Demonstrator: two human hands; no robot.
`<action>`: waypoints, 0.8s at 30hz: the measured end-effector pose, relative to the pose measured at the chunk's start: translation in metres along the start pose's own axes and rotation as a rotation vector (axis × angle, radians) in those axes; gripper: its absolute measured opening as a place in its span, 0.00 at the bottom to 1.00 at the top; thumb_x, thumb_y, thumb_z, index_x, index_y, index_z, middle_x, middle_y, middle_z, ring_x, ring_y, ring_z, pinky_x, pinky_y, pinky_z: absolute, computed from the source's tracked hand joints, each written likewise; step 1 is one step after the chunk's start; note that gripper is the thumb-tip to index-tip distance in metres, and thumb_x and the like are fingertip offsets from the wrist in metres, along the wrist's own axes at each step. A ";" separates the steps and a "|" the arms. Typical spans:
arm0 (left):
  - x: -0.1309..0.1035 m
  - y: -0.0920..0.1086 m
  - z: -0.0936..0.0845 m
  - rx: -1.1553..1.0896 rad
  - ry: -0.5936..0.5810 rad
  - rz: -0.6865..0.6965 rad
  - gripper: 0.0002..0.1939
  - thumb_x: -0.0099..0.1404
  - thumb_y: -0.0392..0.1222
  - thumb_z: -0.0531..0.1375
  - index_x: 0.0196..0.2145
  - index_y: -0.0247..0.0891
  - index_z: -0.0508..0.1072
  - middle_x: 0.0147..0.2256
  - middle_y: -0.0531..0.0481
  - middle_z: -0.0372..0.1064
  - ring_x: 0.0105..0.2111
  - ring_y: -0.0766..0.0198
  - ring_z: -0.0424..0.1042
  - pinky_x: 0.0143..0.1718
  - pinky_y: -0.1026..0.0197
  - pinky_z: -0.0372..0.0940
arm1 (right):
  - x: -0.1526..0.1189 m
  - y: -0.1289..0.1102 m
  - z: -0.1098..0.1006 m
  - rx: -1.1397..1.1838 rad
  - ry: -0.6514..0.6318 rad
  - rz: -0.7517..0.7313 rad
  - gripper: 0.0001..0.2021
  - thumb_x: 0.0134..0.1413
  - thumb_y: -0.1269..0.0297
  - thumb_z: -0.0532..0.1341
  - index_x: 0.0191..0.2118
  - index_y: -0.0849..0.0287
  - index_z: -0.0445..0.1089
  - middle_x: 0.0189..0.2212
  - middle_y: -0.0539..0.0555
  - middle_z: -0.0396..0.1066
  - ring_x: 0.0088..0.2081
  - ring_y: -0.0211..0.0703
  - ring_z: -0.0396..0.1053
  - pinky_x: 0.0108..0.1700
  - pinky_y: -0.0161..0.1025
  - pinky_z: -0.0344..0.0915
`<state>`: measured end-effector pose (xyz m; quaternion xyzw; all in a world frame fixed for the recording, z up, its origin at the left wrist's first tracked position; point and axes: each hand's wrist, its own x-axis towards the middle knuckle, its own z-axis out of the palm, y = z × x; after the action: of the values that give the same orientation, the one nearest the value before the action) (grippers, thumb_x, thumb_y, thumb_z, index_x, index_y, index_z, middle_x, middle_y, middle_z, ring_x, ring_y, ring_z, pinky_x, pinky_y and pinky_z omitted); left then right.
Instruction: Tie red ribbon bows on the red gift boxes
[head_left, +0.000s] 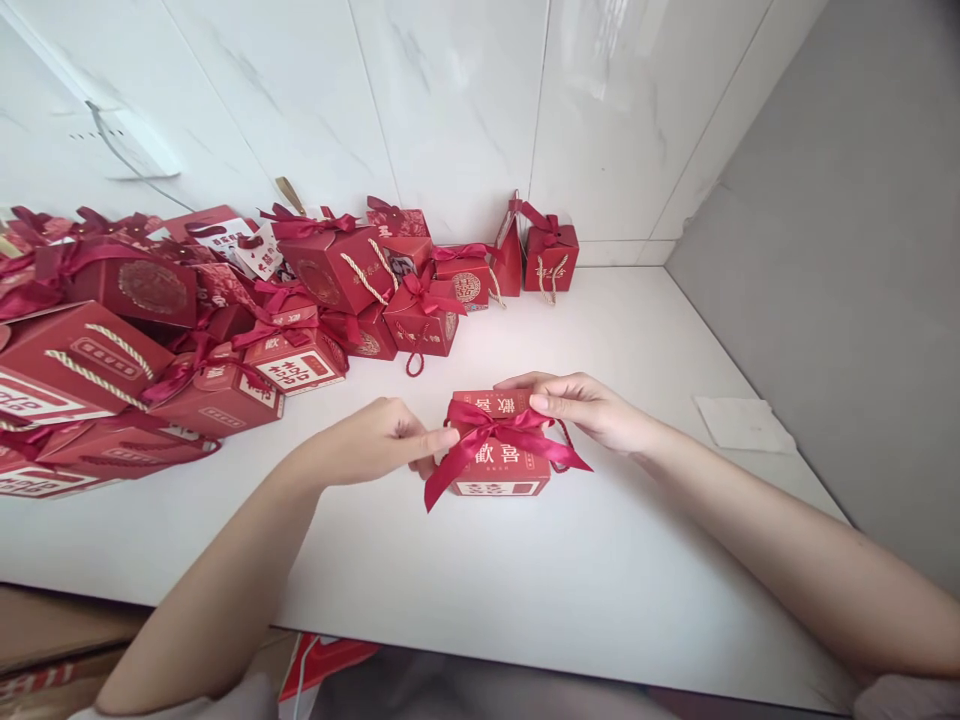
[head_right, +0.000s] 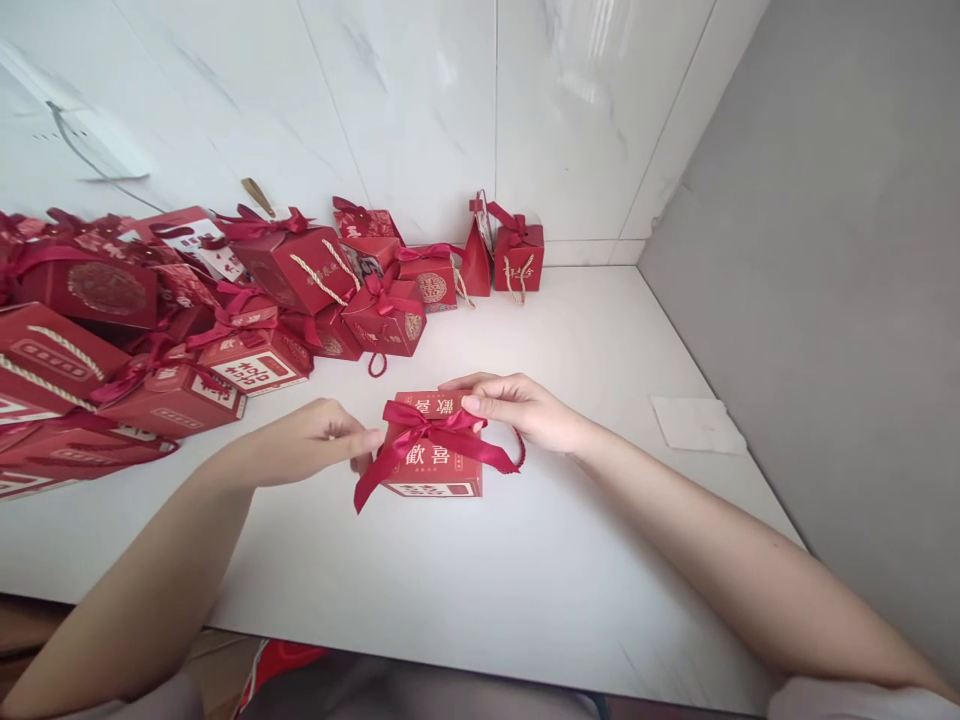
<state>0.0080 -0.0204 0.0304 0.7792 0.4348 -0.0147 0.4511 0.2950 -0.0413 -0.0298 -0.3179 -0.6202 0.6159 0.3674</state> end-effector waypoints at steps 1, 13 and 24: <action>-0.001 -0.004 0.005 -0.055 -0.029 -0.006 0.25 0.66 0.58 0.57 0.22 0.36 0.77 0.21 0.51 0.70 0.20 0.68 0.64 0.23 0.64 0.55 | 0.000 0.000 0.000 0.000 0.001 0.000 0.15 0.60 0.51 0.63 0.34 0.57 0.80 0.57 0.56 0.70 0.56 0.51 0.69 0.59 0.51 0.64; -0.003 -0.014 0.024 -0.542 -0.216 0.057 0.14 0.66 0.47 0.62 0.27 0.34 0.74 0.33 0.46 0.80 0.32 0.65 0.78 0.30 0.67 0.69 | -0.004 0.001 0.002 -0.012 0.029 -0.066 0.15 0.60 0.55 0.63 0.26 0.59 0.71 0.55 0.56 0.70 0.54 0.48 0.69 0.55 0.49 0.64; -0.001 -0.019 0.023 -0.599 -0.239 0.073 0.16 0.66 0.44 0.62 0.24 0.33 0.66 0.33 0.44 0.79 0.35 0.62 0.79 0.29 0.67 0.67 | 0.000 -0.002 0.001 -0.089 0.021 -0.054 0.16 0.61 0.52 0.62 0.29 0.57 0.75 0.51 0.56 0.70 0.49 0.47 0.71 0.54 0.49 0.65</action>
<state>0.0031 -0.0333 0.0041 0.6196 0.3356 0.0388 0.7085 0.2943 -0.0421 -0.0282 -0.3232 -0.6516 0.5742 0.3758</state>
